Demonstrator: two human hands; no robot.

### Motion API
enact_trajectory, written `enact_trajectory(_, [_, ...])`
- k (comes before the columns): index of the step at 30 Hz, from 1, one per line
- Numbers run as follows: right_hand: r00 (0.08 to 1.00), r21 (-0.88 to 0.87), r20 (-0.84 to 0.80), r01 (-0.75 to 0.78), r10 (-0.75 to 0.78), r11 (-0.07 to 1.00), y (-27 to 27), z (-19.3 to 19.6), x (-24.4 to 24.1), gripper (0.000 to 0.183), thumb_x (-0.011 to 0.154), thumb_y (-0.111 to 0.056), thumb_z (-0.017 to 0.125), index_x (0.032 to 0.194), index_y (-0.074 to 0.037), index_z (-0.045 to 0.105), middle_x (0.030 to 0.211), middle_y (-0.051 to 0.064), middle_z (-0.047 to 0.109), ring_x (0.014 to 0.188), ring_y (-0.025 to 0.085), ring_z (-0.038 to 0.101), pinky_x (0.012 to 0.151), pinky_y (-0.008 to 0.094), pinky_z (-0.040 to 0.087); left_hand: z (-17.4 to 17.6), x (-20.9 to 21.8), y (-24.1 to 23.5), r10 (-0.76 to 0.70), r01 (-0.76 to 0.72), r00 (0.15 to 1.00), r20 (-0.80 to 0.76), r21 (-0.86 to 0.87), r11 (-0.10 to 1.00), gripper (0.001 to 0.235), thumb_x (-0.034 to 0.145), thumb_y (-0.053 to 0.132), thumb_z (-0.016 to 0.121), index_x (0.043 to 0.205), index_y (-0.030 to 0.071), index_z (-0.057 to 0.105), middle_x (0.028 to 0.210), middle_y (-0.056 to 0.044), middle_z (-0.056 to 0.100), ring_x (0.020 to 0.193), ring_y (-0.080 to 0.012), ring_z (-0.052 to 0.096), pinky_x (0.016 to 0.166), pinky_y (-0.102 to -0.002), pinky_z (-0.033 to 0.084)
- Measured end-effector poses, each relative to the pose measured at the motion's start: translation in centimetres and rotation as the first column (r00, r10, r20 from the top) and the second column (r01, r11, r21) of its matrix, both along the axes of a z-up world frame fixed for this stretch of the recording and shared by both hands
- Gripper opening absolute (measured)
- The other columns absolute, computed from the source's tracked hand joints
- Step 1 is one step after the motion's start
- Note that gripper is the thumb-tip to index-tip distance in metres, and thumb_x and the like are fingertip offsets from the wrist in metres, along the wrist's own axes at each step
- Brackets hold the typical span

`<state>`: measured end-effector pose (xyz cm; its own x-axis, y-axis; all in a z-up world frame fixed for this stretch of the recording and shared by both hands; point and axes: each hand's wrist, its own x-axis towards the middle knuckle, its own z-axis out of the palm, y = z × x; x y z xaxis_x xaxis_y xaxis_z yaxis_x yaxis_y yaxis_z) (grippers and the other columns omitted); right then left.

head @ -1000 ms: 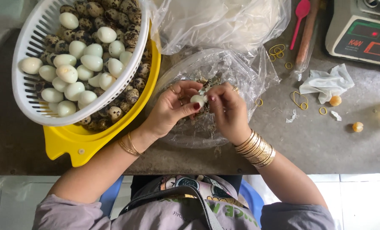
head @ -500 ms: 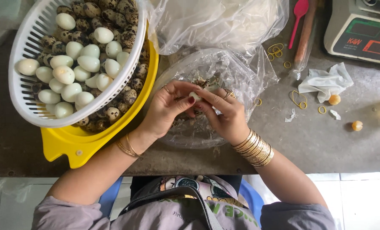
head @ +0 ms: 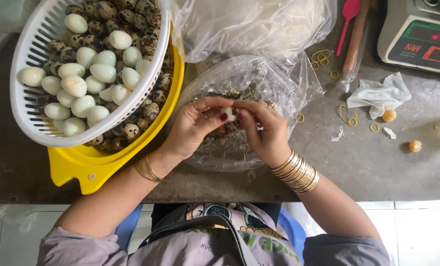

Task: The person peels boiled quail eggs by hand, removing the shells and placing the peeled eggs into a white colander. The discarded shells are dropped into a plastic bag on the table.

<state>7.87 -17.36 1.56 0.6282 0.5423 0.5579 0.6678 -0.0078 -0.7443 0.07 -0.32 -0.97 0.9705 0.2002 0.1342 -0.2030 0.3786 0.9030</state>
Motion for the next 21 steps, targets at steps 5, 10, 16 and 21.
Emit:
enact_trajectory(5, [0.999,0.0,0.039,0.005,-0.005,1.0,0.3,0.6,-0.1,0.017,0.098,-0.002,0.069,0.113,-0.001,0.075,0.083,0.013,0.069,0.064,0.024,0.071,0.061,0.034,0.057,1.6,-0.6,-0.2,0.039,-0.042,0.999,0.034,0.071,0.997,0.027,0.095,0.006,0.072,0.12,-0.002,0.066,0.107,-0.016,0.074,0.083,-0.0169,0.074,0.064,-0.025,0.064])
enact_trajectory(10, [0.992,-0.056,0.114,0.057,-0.051,0.997,0.1,0.0,0.0,0.016,0.101,-0.002,0.062,0.111,-0.003,0.075,0.08,0.013,0.066,0.063,0.033,0.068,0.06,0.037,0.056,2.1,-0.8,-0.6,0.022,-0.023,1.0,0.019,0.042,0.999,0.03,0.095,0.006,0.071,0.122,-0.004,0.064,0.107,-0.017,0.072,0.083,-0.0186,0.075,0.066,-0.029,0.067])
enact_trajectory(16, [0.984,-0.049,0.135,0.126,-0.118,0.991,0.1,-0.7,0.1,0.015,0.102,0.0,0.059,0.109,-0.005,0.071,0.081,0.012,0.069,0.067,0.034,0.068,0.064,0.039,0.058,1.4,-0.5,-0.7,-0.024,0.025,0.999,0.025,-0.045,0.999,0.033,0.095,0.004,0.071,0.125,-0.005,0.062,0.114,-0.018,0.07,0.088,-0.0216,0.075,0.073,-0.034,0.068])
enact_trajectory(21, [0.995,-0.03,0.097,0.015,-0.012,0.999,-0.2,-1.1,0.2,0.015,0.103,0.0,0.054,0.105,-0.005,0.068,0.083,0.01,0.067,0.066,0.027,0.065,0.063,0.037,0.055,-0.3,-0.2,-0.4,-0.037,0.034,0.999,-0.035,-0.106,0.994,0.048,0.086,0.003,0.081,0.128,-0.003,0.059,0.108,-0.01,0.065,0.093,-0.0149,0.071,0.078,-0.03,0.067])
